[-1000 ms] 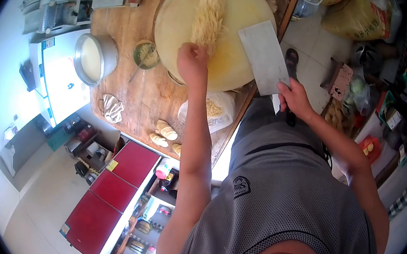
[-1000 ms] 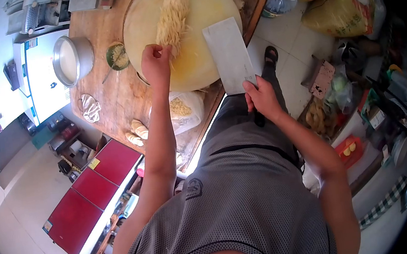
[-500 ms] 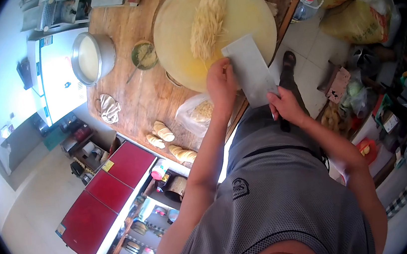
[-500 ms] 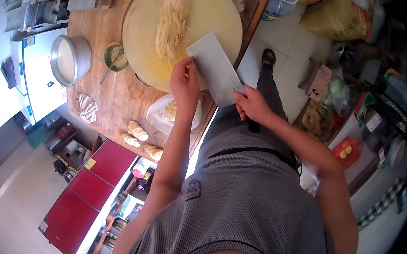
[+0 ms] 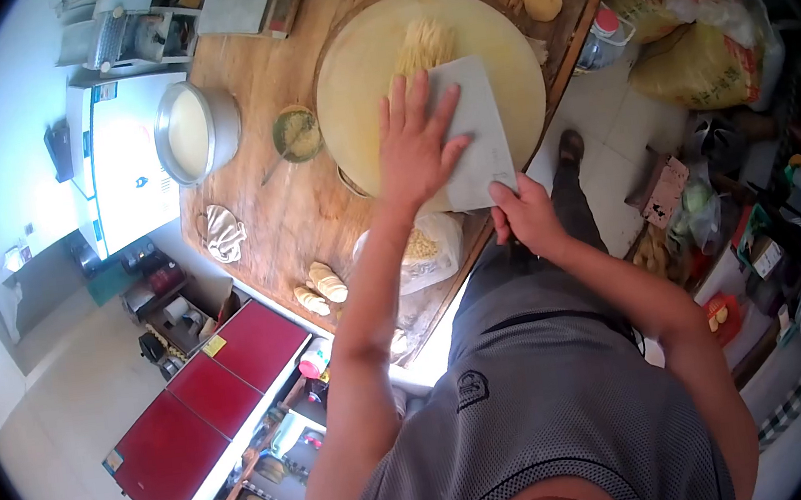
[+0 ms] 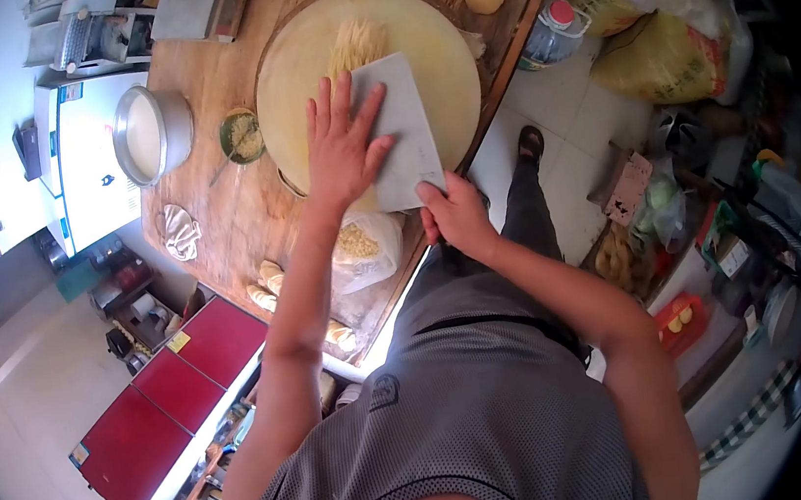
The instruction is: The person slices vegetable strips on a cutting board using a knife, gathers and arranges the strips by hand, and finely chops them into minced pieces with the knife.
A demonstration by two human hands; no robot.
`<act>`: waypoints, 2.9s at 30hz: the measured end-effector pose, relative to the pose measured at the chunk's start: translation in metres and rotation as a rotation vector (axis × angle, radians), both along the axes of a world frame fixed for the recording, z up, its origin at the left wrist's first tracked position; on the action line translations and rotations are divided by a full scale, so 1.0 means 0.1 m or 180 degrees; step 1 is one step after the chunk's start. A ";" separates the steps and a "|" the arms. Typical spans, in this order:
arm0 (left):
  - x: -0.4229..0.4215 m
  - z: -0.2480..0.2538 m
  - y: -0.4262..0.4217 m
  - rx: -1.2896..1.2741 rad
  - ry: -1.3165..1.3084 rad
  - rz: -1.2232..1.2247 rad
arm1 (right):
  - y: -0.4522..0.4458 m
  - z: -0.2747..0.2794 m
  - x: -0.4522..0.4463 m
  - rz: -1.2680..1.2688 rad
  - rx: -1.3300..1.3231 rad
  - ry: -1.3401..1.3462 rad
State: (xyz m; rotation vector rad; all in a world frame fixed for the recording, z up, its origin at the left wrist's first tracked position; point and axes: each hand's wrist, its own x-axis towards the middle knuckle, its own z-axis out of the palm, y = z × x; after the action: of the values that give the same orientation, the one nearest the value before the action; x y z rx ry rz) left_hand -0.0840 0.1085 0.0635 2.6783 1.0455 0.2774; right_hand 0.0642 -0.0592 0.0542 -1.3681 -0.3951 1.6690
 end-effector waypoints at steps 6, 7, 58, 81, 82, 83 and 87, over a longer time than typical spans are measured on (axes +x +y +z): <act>-0.22 -0.27 0.46 0.0057 0.0024 -0.0219 | 0.05 0.04 -0.02 -0.0095 0.0018 -0.0226; -0.22 -0.28 0.50 -0.0068 -0.0004 -0.0255 | -0.02 0.02 0.02 -0.0156 0.0011 -0.0307; 0.72 -0.18 -0.03 -0.0212 -0.0434 0.0638 | 0.34 -0.37 -0.27 -0.0463 -0.0363 -0.0010; 0.84 -0.59 -0.01 0.0548 -0.0038 0.1074 | 0.03 -0.17 1.77 0.0817 -0.0402 -0.0105; 0.85 -0.50 -0.03 0.0362 0.0013 0.1083 | 0.04 -0.16 1.83 0.0831 -0.0385 -0.0099; 0.85 -0.42 -0.05 0.0172 0.0068 0.1085 | 0.04 -0.15 1.87 0.0838 -0.0357 -0.0052; 0.91 -0.18 -0.11 0.0348 0.0430 0.1022 | 0.06 -0.12 2.02 0.0791 -0.0351 -0.0016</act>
State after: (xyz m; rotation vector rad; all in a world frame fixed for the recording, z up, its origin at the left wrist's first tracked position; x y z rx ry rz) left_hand 0.0073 0.0973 0.0455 2.6450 1.5471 0.2200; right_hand 0.2667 -0.0527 0.0423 -1.4509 -0.4988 1.9146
